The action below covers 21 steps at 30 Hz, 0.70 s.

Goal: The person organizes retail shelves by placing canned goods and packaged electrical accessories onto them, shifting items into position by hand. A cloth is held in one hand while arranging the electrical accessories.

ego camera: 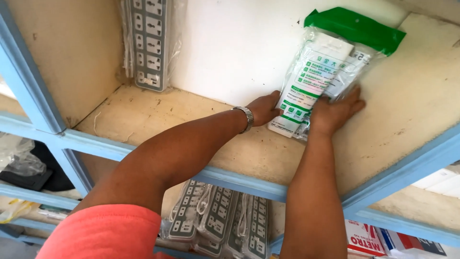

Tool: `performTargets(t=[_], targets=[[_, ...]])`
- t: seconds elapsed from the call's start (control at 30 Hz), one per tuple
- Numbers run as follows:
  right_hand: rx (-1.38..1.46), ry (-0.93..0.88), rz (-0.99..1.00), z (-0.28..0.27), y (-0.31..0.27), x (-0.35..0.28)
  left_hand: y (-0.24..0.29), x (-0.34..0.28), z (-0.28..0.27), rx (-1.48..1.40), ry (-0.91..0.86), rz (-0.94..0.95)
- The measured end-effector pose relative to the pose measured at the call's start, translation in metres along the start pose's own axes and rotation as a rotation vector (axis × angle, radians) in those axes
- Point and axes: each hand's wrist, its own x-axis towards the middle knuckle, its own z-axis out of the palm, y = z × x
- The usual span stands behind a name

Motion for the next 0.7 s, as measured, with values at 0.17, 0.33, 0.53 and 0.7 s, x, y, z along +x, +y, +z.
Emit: performTargets(t=[0.17, 0.33, 0.53, 0.7], targets=[[-0.346, -0.043, 0.023, -0.017, -0.103, -0.034, 0.01, -0.004, 0.005, 0.039, 0.035, 0.044], [-0.292, -0.2, 0.045, -0.005, -0.098, -0.036, 0.012, 0.004, 0.01, 0.1, 0.037, -0.016], [-0.243, -0.328, -0.05, 0.0, -0.082, -0.034, 0.011, 0.003, 0.014, 0.07, 0.079, -0.019], [-0.152, -0.332, -0.01, 0.002, -0.079, -0.03, -0.007, 0.002, 0.016, 0.043, -0.04, 0.031]])
